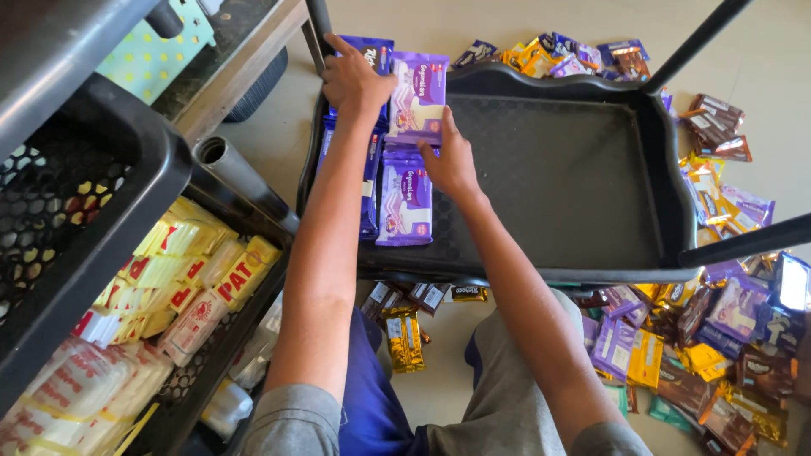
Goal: Sorting and stacking various packaged snack items from a pile on the floor onto a rolling cart.
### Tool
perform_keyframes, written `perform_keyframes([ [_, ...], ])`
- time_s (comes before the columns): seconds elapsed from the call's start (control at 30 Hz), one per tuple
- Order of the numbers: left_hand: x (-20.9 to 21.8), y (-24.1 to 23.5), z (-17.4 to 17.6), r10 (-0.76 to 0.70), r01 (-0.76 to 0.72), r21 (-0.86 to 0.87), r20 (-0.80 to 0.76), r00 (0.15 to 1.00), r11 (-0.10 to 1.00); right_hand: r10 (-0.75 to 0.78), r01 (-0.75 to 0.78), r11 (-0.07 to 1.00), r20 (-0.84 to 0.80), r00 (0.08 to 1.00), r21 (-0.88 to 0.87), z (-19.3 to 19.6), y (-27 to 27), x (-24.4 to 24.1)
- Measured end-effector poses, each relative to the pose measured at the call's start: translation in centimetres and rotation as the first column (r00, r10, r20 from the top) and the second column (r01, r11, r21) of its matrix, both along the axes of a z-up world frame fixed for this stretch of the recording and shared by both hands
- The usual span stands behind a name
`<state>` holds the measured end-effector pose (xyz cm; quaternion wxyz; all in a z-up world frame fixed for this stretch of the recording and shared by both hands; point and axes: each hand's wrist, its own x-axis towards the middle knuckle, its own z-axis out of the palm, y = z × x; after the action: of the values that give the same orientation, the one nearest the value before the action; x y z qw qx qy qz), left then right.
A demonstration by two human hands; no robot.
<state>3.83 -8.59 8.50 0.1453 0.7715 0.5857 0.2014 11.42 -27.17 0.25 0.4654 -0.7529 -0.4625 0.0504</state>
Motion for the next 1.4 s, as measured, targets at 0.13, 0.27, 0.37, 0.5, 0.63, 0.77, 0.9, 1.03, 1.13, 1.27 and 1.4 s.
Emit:
perform_keyframes([
  [0.13,-0.2,1.0,-1.0,0.016,-0.016,0.004,0.047,0.999,1.000,0.014,-0.014,1.000,-0.034,0.999,0.005,1.4,-0.4,-0.9],
  [0.27,-0.2,0.6,-1.0,-0.008,0.006,0.018,0.058,0.998,1.000,0.005,-0.006,1.000,-0.054,0.999,-0.010,1.5,-0.4,-0.8],
  [0.37,-0.6,-0.7,-0.9,-0.009,0.004,0.107,0.043,0.999,0.994,0.005,-0.004,1.000,-0.033,0.999,0.012,0.8,-0.4,-0.3],
  [0.5,-2.3,-5.5,-1.1,-0.225,0.138,0.414,0.167,0.960,0.900,-0.006,-0.001,0.997,0.089,0.996,0.083,-0.2,-0.8,1.1],
  [0.63,-6.5,-16.8,0.5,-0.610,0.319,0.622,0.332,0.719,0.715,0.022,-0.041,0.991,0.147,0.989,0.126,1.1,-3.8,2.2],
  [0.77,-9.0,-25.4,-1.9,-0.711,0.529,0.484,0.377,0.593,0.697,0.034,-0.040,0.999,0.176,0.984,0.033,6.6,-12.1,0.6],
  [0.9,-8.6,-27.0,-6.6,-0.853,0.793,0.328,0.305,0.425,0.512,0.038,-0.012,0.992,0.204,0.978,-0.127,10.0,-20.9,-2.1],
  [1.03,-8.1,-29.0,-7.4,-0.926,0.873,0.324,0.228,0.302,0.364,-0.223,0.233,0.959,0.082,0.971,-0.160,4.4,-32.5,-7.2],
  [1.13,-7.7,-30.7,-6.4,-0.959,0.905,0.343,0.210,0.188,0.253,-0.384,0.397,0.907,0.110,0.917,-0.140,1.7,-40.5,-12.8],
  [1.27,-7.0,-33.3,-6.1,-0.942,0.951,0.233,0.312,0.124,0.202,-0.354,0.343,0.932,-0.086,0.931,-0.117,-1.0,-46.5,-17.8],
  [1.4,-6.4,-34.5,-6.4,-0.964,0.956,0.254,0.256,0.077,0.144,-0.191,0.117,0.968,-0.351,0.917,-0.221,-1.2,-47.8,-19.4],
])
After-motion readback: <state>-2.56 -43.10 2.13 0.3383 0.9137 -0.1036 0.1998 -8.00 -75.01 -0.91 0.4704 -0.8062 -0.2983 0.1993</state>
